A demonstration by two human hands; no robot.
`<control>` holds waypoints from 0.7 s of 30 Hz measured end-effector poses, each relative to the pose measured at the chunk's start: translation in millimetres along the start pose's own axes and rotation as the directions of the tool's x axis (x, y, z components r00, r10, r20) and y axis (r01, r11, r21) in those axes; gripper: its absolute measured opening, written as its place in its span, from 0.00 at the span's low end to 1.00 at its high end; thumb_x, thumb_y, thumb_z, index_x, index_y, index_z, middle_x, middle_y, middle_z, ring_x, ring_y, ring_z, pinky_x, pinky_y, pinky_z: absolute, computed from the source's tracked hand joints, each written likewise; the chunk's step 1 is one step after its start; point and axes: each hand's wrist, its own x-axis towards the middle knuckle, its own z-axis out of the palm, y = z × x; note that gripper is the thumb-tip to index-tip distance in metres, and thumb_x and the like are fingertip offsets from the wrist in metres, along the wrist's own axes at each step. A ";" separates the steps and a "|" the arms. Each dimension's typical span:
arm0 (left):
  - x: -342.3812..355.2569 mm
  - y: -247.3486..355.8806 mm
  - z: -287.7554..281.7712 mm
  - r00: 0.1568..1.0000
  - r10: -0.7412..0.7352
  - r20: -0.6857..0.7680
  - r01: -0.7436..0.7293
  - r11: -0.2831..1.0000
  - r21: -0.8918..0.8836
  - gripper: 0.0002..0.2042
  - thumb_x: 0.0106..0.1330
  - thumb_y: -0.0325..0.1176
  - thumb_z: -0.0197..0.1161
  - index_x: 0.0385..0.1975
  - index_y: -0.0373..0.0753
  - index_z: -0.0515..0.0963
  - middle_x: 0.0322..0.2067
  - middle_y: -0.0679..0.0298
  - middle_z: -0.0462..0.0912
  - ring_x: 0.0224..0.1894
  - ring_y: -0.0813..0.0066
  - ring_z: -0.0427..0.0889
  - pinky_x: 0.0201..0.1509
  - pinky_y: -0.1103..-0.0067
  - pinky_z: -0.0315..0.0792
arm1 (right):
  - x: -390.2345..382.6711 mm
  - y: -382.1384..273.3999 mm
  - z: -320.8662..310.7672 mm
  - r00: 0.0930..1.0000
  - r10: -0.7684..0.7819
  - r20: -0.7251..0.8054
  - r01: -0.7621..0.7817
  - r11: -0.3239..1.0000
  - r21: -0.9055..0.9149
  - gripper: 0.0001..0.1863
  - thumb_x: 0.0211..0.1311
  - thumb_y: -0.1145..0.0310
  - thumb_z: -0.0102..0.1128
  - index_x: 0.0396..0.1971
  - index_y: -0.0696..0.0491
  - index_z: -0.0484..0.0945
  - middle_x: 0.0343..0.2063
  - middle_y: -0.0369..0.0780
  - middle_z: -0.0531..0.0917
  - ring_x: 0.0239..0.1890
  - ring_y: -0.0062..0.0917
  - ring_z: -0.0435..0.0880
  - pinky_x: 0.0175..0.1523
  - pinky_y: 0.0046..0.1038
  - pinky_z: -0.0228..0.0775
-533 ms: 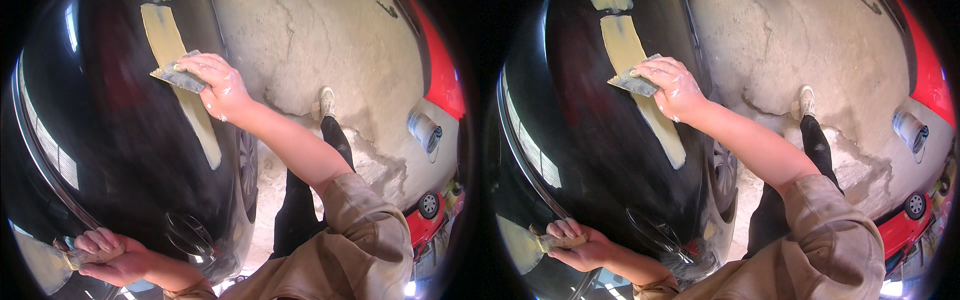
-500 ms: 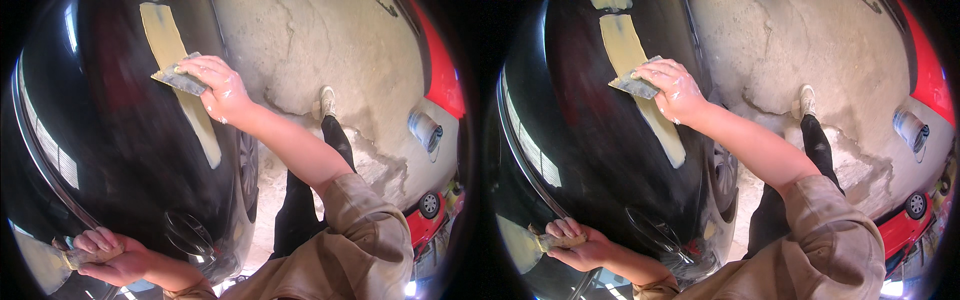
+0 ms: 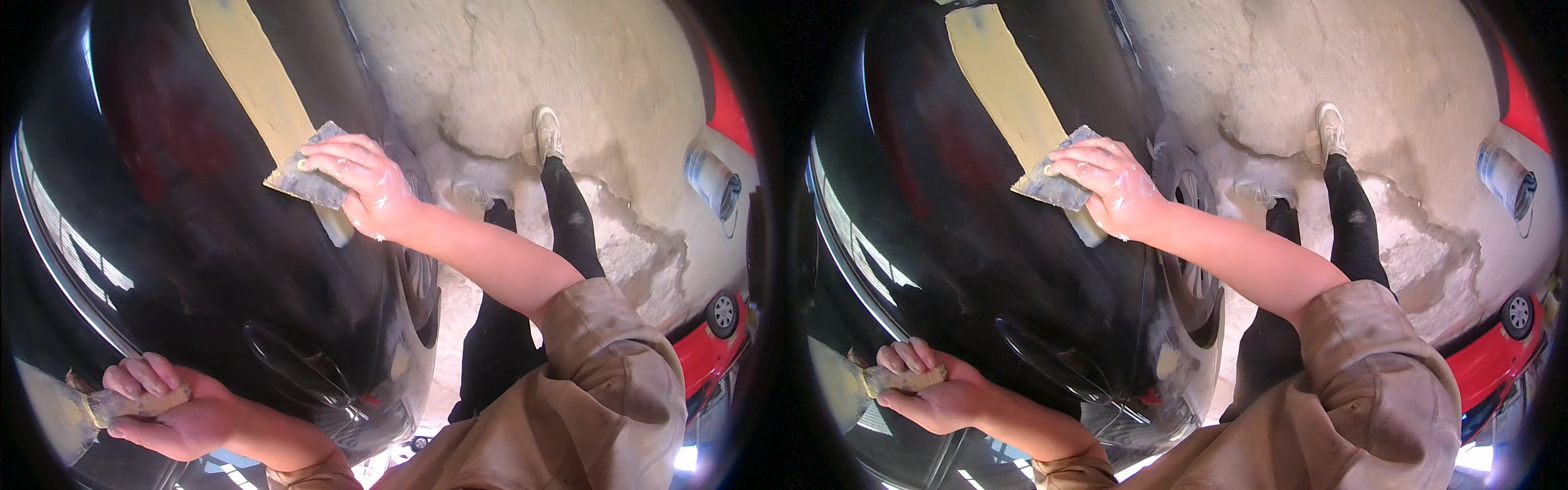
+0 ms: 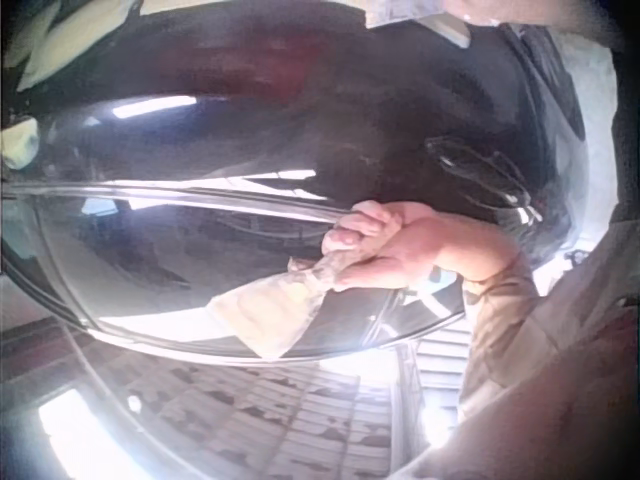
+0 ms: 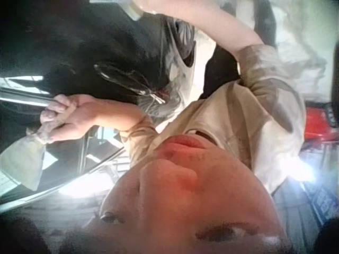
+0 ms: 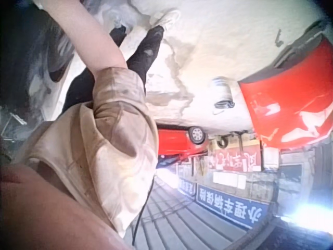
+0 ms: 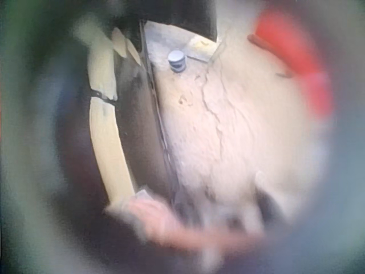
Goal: The person applies a yellow body filler to the rear quarter panel of a black car using a putty knife and a flexible scraper. They repeatedly scoop filler from a board and spread it over the panel surface, smoothing it into place.
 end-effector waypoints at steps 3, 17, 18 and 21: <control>-1.3 -0.7 1.7 0.999 0.013 0.036 -0.013 1.000 -0.012 0.18 0.77 0.47 0.53 0.35 0.35 0.66 0.31 0.64 0.65 0.23 0.76 0.62 0.25 0.79 0.56 | -20.7 -4.0 1.5 1.000 0.020 0.003 -0.020 1.000 0.012 0.38 0.31 0.89 0.45 0.50 0.54 0.82 0.55 0.43 0.83 0.58 0.44 0.79 0.65 0.42 0.71; -3.7 -4.0 1.7 0.988 0.021 0.150 -0.021 1.000 0.000 0.29 0.77 0.59 0.47 0.50 0.32 0.65 0.30 0.65 0.65 0.22 0.77 0.62 0.23 0.82 0.59 | -109.7 -26.8 5.9 0.992 0.111 0.053 -0.114 0.992 0.055 0.37 0.31 0.88 0.48 0.51 0.54 0.81 0.58 0.43 0.82 0.60 0.43 0.78 0.65 0.42 0.68; -3.0 -4.7 1.2 0.970 0.028 0.243 -0.001 0.994 -0.109 0.32 0.77 0.62 0.45 0.53 0.31 0.65 0.29 0.65 0.65 0.21 0.78 0.62 0.22 0.82 0.60 | -114.5 -28.3 5.0 0.990 0.120 0.070 -0.124 0.991 0.049 0.37 0.32 0.88 0.49 0.52 0.54 0.81 0.58 0.42 0.81 0.60 0.43 0.78 0.65 0.42 0.68; -1.6 -2.1 -1.0 0.991 -0.062 0.122 0.066 0.998 -0.026 0.38 0.76 0.67 0.41 0.60 0.30 0.62 0.28 0.66 0.66 0.20 0.78 0.61 0.20 0.84 0.60 | -125.2 -34.9 -2.0 0.989 0.106 0.105 -0.111 0.993 0.041 0.38 0.33 0.87 0.49 0.53 0.53 0.81 0.60 0.42 0.81 0.61 0.42 0.77 0.65 0.42 0.68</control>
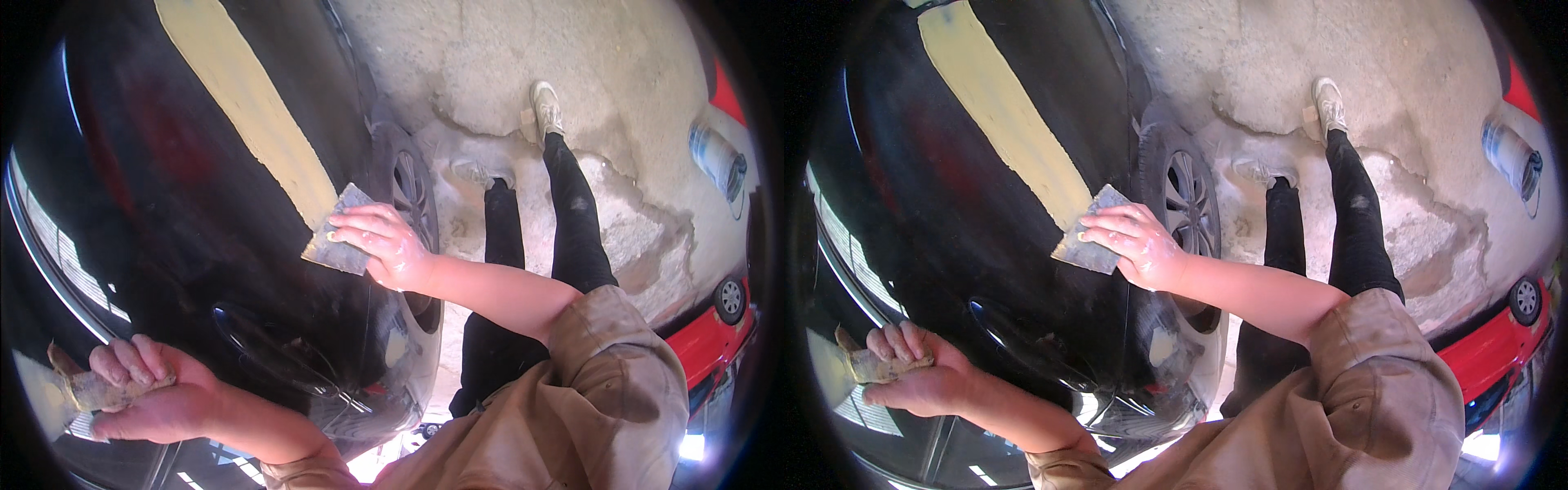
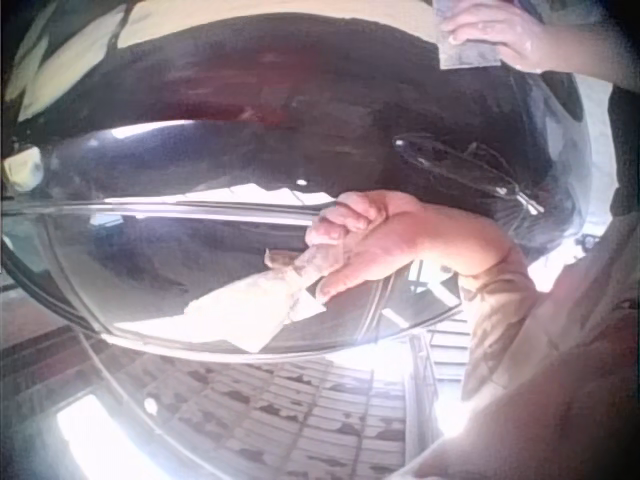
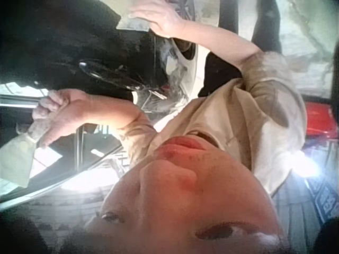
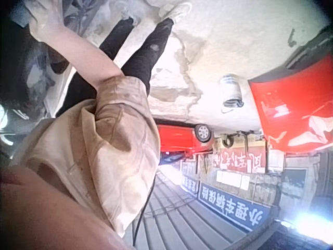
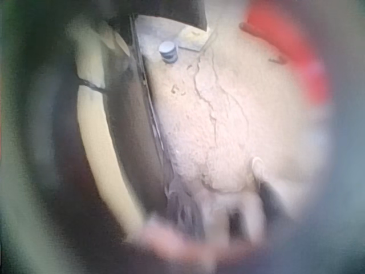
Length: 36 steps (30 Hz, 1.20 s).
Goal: The person applies a yellow body filler to the rear quarter panel of a black car using a putty knife and a flexible scraper. They repeatedly scoop filler from a board and spread it over the panel surface, smoothing it into place.
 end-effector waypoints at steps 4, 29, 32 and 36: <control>0.6 2.4 -2.0 0.992 -0.045 0.119 0.062 0.987 -0.147 0.32 0.80 0.61 0.35 0.66 0.37 0.61 0.28 0.66 0.68 0.19 0.80 0.63 0.20 0.86 0.63 | 0.5 -5.7 -26.9 0.994 -0.072 0.088 0.066 0.996 0.065 0.40 0.32 0.87 0.48 0.55 0.53 0.82 0.58 0.41 0.83 0.60 0.42 0.80 0.64 0.43 0.70; -28.7 12.3 -1.4 0.745 -0.397 0.537 0.571 0.795 -0.204 0.26 0.75 0.52 0.59 0.51 0.30 0.72 0.26 0.61 0.74 0.19 0.79 0.68 0.20 0.81 0.63 | 183.2 -142.3 -160.1 0.764 -0.124 0.633 0.122 0.991 0.047 0.30 0.56 0.86 0.58 0.60 0.48 0.79 0.53 0.47 0.85 0.50 0.48 0.85 0.52 0.38 0.82; -13.2 4.4 -10.6 0.901 -0.326 0.286 0.429 0.768 -0.475 0.25 0.76 0.54 0.57 0.53 0.35 0.68 0.26 0.66 0.70 0.18 0.79 0.67 0.16 0.83 0.63 | 211.9 -93.8 -126.3 0.940 -0.146 0.309 0.169 0.984 -0.048 0.27 0.62 0.85 0.56 0.61 0.49 0.78 0.54 0.46 0.85 0.55 0.42 0.85 0.61 0.37 0.78; -3.6 0.8 -20.6 0.955 -0.240 0.171 0.294 0.730 -0.616 0.21 0.81 0.51 0.48 0.54 0.38 0.69 0.29 0.67 0.71 0.20 0.83 0.68 0.16 0.86 0.67 | 281.2 -29.3 -92.4 0.971 -0.237 -0.007 0.236 0.968 -0.082 0.26 0.69 0.84 0.49 0.65 0.53 0.75 0.58 0.46 0.79 0.63 0.39 0.77 0.69 0.33 0.67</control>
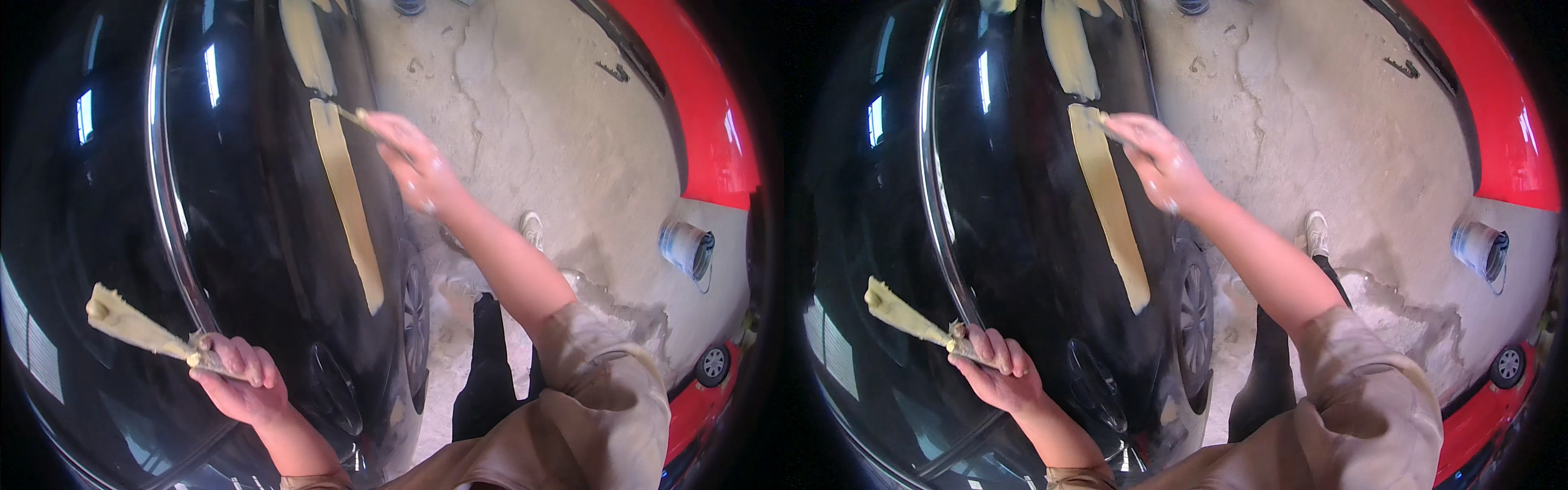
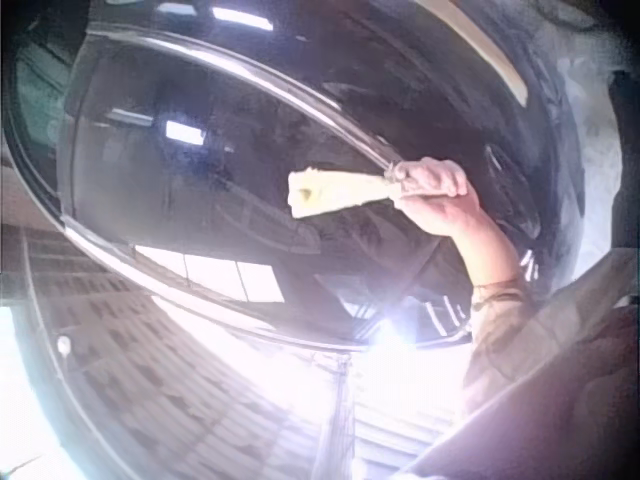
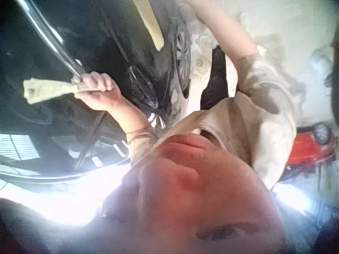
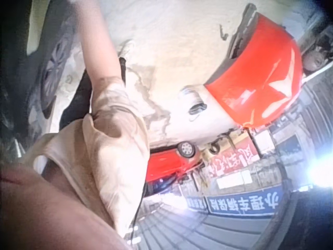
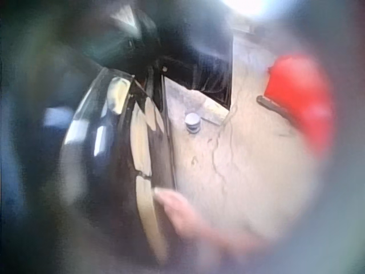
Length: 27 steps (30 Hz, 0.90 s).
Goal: The person applies a yellow body filler to the rear quarter panel of a black car using a putty knife and a flexible scraper. They repeatedly scoop filler from a board and spread it over the panel surface, smoothing it into place.
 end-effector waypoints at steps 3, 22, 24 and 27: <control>-3.2 -1.4 -2.6 1.000 0.009 -0.002 -0.009 0.997 0.079 0.20 0.82 0.50 0.46 0.55 0.38 0.70 0.29 0.66 0.72 0.19 0.82 0.69 0.16 0.86 0.69 | 43.9 45.1 35.1 0.970 0.244 -0.016 -0.228 0.923 0.309 0.26 0.69 0.85 0.48 0.64 0.50 0.77 0.63 0.46 0.75 0.64 0.37 0.77 0.67 0.31 0.68; 0.9 -4.6 3.3 1.000 -0.028 0.009 0.026 0.990 0.137 0.22 0.82 0.49 0.46 0.61 0.38 0.65 0.27 0.65 0.70 0.19 0.80 0.68 0.15 0.85 0.69 | 29.3 65.9 67.0 0.995 0.049 -0.092 -0.058 0.992 -0.109 0.36 0.50 0.92 0.47 0.56 0.45 0.82 0.58 0.40 0.80 0.59 0.40 0.79 0.63 0.34 0.73; 2.3 -5.4 6.1 0.999 -0.031 0.025 0.027 0.988 0.150 0.21 0.82 0.49 0.45 0.60 0.38 0.66 0.28 0.66 0.69 0.19 0.82 0.67 0.16 0.87 0.69 | 24.0 63.6 66.7 0.994 0.052 -0.092 -0.064 0.989 -0.133 0.36 0.50 0.92 0.46 0.56 0.45 0.82 0.58 0.40 0.79 0.60 0.40 0.79 0.63 0.34 0.74; 4.2 -6.5 10.0 0.997 -0.037 0.069 0.024 0.981 0.190 0.19 0.83 0.47 0.43 0.59 0.38 0.67 0.29 0.67 0.67 0.19 0.84 0.64 0.17 0.89 0.68 | 15.1 57.8 68.0 0.994 0.082 -0.074 -0.090 0.990 -0.111 0.37 0.49 0.92 0.46 0.57 0.44 0.81 0.60 0.39 0.78 0.61 0.41 0.77 0.64 0.36 0.73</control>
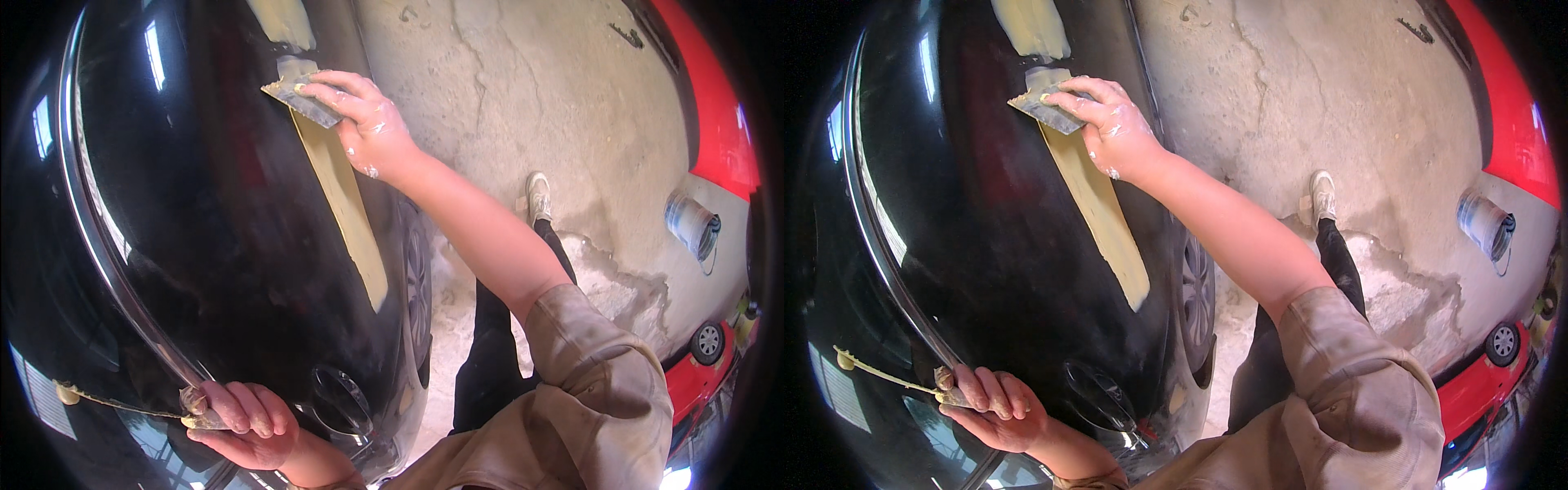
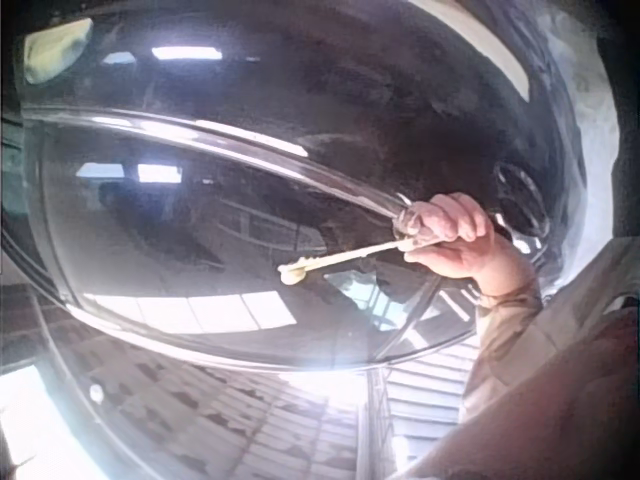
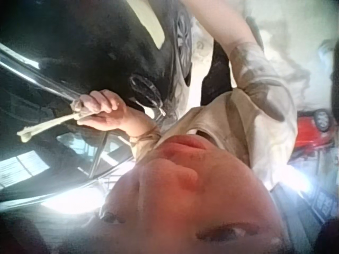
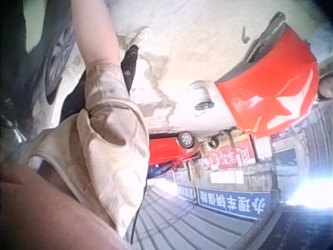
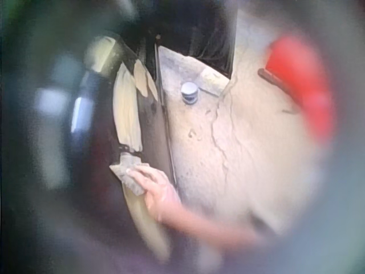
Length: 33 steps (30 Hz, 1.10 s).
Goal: The person applies a yellow body filler to the rear quarter panel of a black car using a putty knife and a flexible scraper. They repeatedly scoop filler from a board and spread it over the panel surface, smoothing it into place.
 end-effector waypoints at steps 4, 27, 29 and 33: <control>1.8 -0.6 4.2 1.000 -0.009 0.016 0.008 1.000 0.007 0.19 0.83 0.46 0.43 0.59 0.38 0.66 0.29 0.67 0.66 0.20 0.84 0.64 0.18 0.89 0.68 | -14.8 -5.1 -1.5 0.999 0.032 0.025 -0.033 0.999 0.024 0.37 0.48 0.92 0.52 0.56 0.42 0.82 0.60 0.38 0.77 0.63 0.43 0.73 0.69 0.38 0.68; -1.9 -2.2 9.9 1.000 0.006 0.029 -0.007 0.999 0.041 0.17 0.83 0.45 0.46 0.58 0.38 0.67 0.30 0.66 0.70 0.21 0.82 0.67 0.19 0.88 0.68 | -76.0 -21.5 -4.7 0.999 -0.021 0.029 0.019 0.997 0.073 0.35 0.46 0.92 0.50 0.54 0.46 0.83 0.59 0.42 0.76 0.62 0.47 0.72 0.68 0.43 0.68; -2.0 -2.2 10.2 0.999 0.006 0.036 -0.008 0.999 0.045 0.17 0.83 0.45 0.46 0.58 0.38 0.67 0.30 0.66 0.70 0.21 0.82 0.66 0.19 0.88 0.68 | -81.4 -21.8 -4.8 0.999 -0.025 0.029 0.022 0.996 0.086 0.35 0.45 0.92 0.50 0.53 0.47 0.83 0.59 0.43 0.76 0.62 0.47 0.72 0.68 0.43 0.68; -5.2 -2.1 10.5 1.000 0.001 -0.029 -0.001 1.000 0.011 0.22 0.81 0.50 0.46 0.61 0.37 0.67 0.27 0.66 0.69 0.20 0.81 0.68 0.18 0.86 0.71 | -94.6 -22.8 -4.7 0.999 -0.020 0.035 0.016 0.994 0.109 0.35 0.44 0.92 0.51 0.54 0.48 0.83 0.59 0.44 0.75 0.62 0.48 0.72 0.68 0.45 0.67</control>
